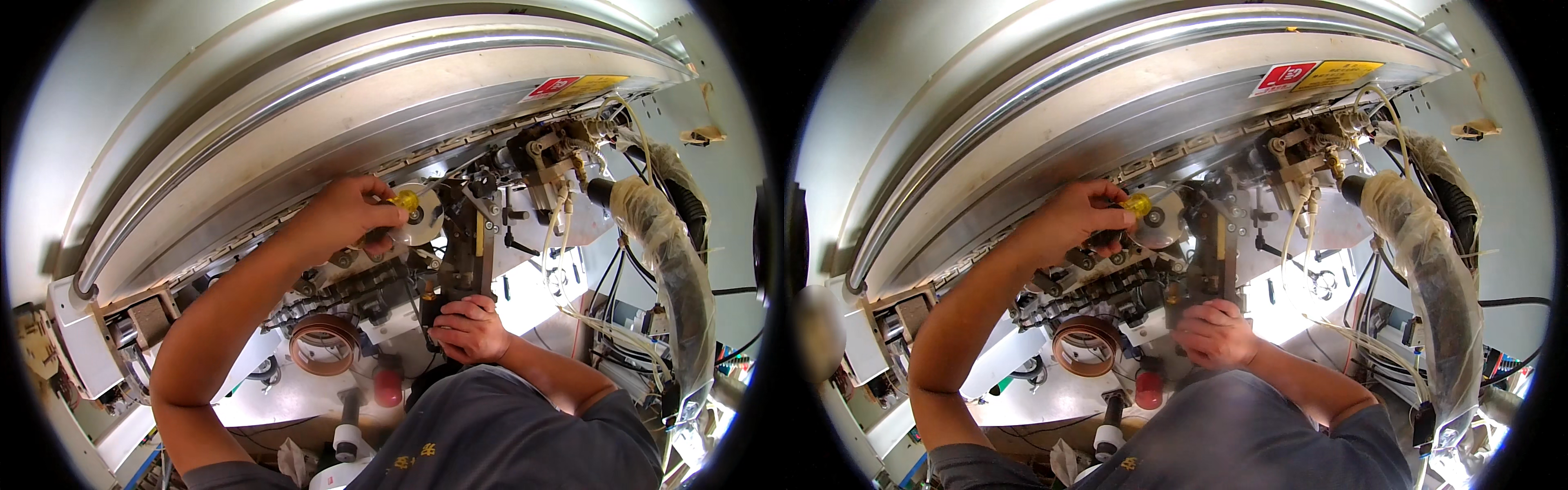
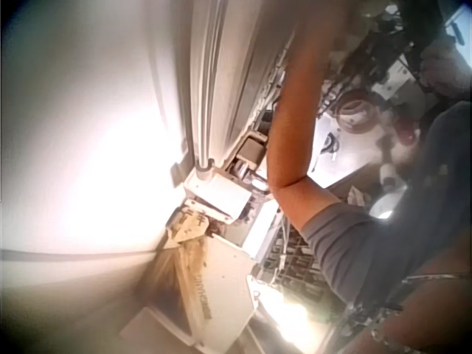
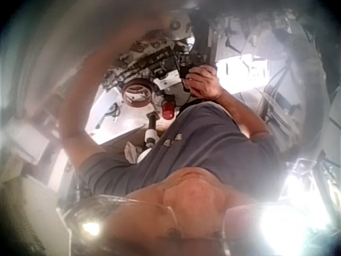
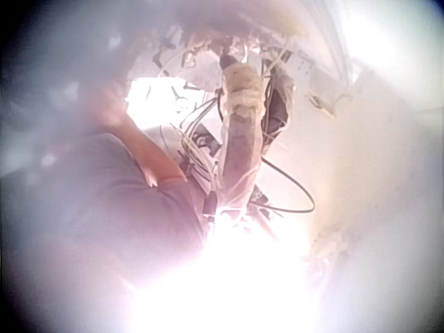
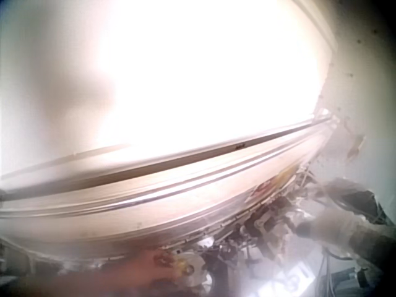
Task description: The person uses a screwdriver to adjust and tighten components inside a large industrial machine. They manipulate internal parts, including a thin metal rod, and repeatedly tighten screws on a curved metal cover.
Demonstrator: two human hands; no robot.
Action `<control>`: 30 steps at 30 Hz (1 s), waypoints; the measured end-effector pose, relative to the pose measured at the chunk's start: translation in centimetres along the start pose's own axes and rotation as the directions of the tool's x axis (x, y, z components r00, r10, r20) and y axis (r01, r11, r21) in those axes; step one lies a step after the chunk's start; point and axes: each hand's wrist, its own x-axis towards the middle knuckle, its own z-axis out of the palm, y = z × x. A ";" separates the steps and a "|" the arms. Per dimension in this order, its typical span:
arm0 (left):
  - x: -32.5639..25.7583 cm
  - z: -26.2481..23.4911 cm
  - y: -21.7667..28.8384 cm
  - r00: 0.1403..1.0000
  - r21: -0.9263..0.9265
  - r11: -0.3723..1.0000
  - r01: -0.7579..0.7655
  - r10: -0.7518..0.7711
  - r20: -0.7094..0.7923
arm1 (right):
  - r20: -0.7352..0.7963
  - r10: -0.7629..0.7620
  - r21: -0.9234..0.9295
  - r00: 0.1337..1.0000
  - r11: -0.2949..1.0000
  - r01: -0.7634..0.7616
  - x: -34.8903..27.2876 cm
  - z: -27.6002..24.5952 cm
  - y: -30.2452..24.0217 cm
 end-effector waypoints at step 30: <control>-36.5 -1.3 -6.3 0.752 0.353 0.932 -0.077 0.287 -0.594 | -0.464 -0.024 -0.043 0.886 0.999 0.004 2.7 -7.9 -4.8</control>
